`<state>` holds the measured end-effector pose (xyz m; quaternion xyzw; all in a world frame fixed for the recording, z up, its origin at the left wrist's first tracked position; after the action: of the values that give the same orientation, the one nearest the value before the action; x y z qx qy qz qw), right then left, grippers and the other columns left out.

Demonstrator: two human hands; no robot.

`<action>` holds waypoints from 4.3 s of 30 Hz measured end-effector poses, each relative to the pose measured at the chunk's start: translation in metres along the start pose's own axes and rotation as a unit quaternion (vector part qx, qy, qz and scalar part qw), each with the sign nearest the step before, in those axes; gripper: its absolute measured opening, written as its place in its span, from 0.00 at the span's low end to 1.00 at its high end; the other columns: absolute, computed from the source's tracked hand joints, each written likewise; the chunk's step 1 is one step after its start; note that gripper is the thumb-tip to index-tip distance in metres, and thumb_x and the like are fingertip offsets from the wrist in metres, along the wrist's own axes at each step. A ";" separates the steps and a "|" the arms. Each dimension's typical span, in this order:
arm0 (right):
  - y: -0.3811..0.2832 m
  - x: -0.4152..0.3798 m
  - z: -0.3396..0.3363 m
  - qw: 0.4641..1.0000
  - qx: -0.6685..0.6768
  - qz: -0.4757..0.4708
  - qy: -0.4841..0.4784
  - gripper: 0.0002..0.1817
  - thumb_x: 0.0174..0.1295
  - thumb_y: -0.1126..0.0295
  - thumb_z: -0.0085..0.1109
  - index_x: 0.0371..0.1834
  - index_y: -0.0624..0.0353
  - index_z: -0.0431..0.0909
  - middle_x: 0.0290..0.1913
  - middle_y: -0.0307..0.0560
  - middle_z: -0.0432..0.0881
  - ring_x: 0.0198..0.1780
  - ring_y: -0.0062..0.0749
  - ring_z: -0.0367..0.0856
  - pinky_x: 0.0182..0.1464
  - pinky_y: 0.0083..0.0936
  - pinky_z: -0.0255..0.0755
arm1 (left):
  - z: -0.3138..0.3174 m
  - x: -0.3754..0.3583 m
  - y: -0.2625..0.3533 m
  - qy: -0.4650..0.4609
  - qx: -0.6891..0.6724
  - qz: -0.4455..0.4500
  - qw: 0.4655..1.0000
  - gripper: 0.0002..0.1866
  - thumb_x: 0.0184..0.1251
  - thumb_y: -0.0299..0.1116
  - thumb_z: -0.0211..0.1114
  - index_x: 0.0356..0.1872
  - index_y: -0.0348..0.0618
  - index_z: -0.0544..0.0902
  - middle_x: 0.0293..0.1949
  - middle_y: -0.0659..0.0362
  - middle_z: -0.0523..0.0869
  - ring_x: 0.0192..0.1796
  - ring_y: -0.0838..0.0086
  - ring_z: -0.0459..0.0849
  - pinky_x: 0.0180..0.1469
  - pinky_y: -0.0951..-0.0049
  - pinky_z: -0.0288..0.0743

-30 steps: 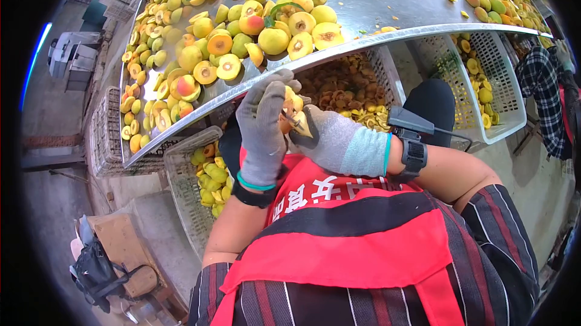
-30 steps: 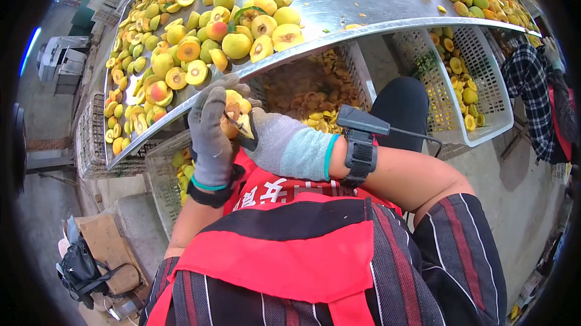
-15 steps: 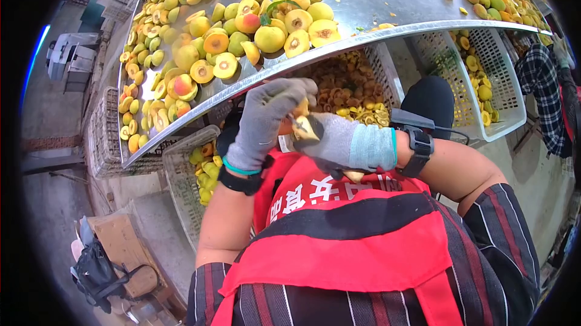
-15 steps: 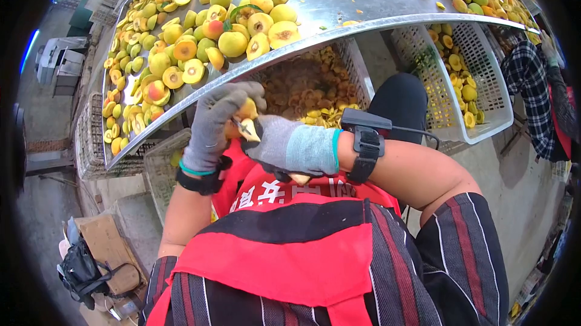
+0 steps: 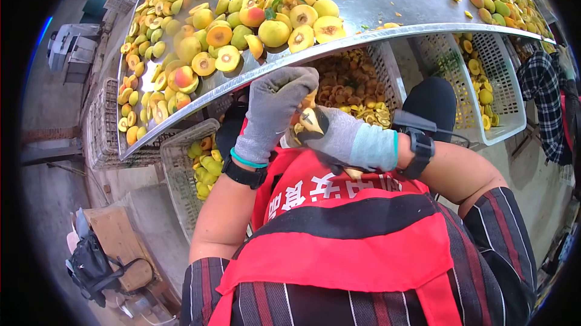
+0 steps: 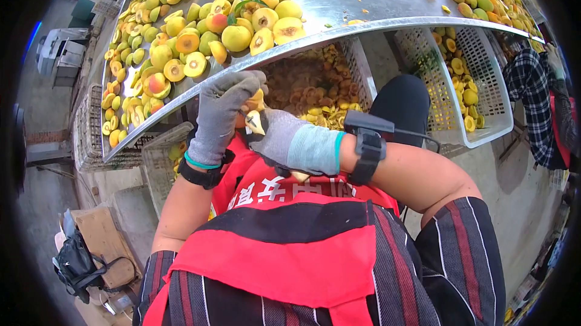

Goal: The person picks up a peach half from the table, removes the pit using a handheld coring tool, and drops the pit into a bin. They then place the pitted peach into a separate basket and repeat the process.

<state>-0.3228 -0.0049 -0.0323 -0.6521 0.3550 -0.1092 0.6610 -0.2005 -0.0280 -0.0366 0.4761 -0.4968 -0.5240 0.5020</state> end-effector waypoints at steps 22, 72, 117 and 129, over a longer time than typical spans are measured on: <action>0.004 0.000 -0.006 0.954 0.256 0.135 -0.074 0.09 0.61 0.65 0.56 0.31 0.59 0.73 0.14 0.38 0.69 0.11 0.21 0.68 0.14 0.20 0.63 | -0.001 0.001 -0.016 0.105 -0.028 0.032 0.994 0.09 0.63 0.28 0.62 0.40 0.34 0.83 0.34 0.57 0.85 0.35 0.78 0.82 0.38 0.80 0.77; 0.021 -0.007 0.003 0.826 0.522 0.160 -0.143 0.09 0.65 0.64 0.53 0.32 0.57 0.72 0.17 0.33 0.65 0.13 0.18 0.63 0.15 0.17 0.58 | -0.002 0.000 -0.023 0.099 0.030 0.148 0.984 0.13 0.67 0.37 0.60 0.41 0.35 0.81 0.31 0.57 0.84 0.32 0.80 0.82 0.34 0.80 0.77; 0.050 0.007 -0.032 0.964 0.242 0.107 0.003 0.33 0.62 0.35 0.40 0.52 0.53 0.73 0.18 0.41 0.71 0.13 0.24 0.68 0.15 0.20 0.61 | -0.162 -0.036 0.042 0.201 0.407 -0.040 0.890 0.21 0.57 0.40 0.65 0.48 0.35 0.79 0.42 0.50 0.84 0.45 0.69 0.83 0.48 0.71 0.74; 0.057 -0.008 -0.047 0.938 0.327 0.114 0.023 0.17 0.65 0.57 0.50 0.39 0.63 0.75 0.16 0.44 0.72 0.12 0.25 0.69 0.14 0.21 0.61 | -0.114 0.056 0.011 0.176 0.378 -0.056 0.907 0.26 0.53 0.34 0.67 0.55 0.40 0.74 0.51 0.50 0.80 0.56 0.67 0.77 0.56 0.71 0.71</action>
<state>-0.3750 -0.0297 -0.0782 -0.3525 0.3871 -0.1580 0.8372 -0.0890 -0.0892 -0.0321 0.7419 -0.5336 -0.2315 0.3335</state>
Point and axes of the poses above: each hand's wrist, its own x-axis towards the middle knuckle, its own z-axis out of the palm, y = z × x, the point moved 4 cm from there along x, towards the middle knuckle
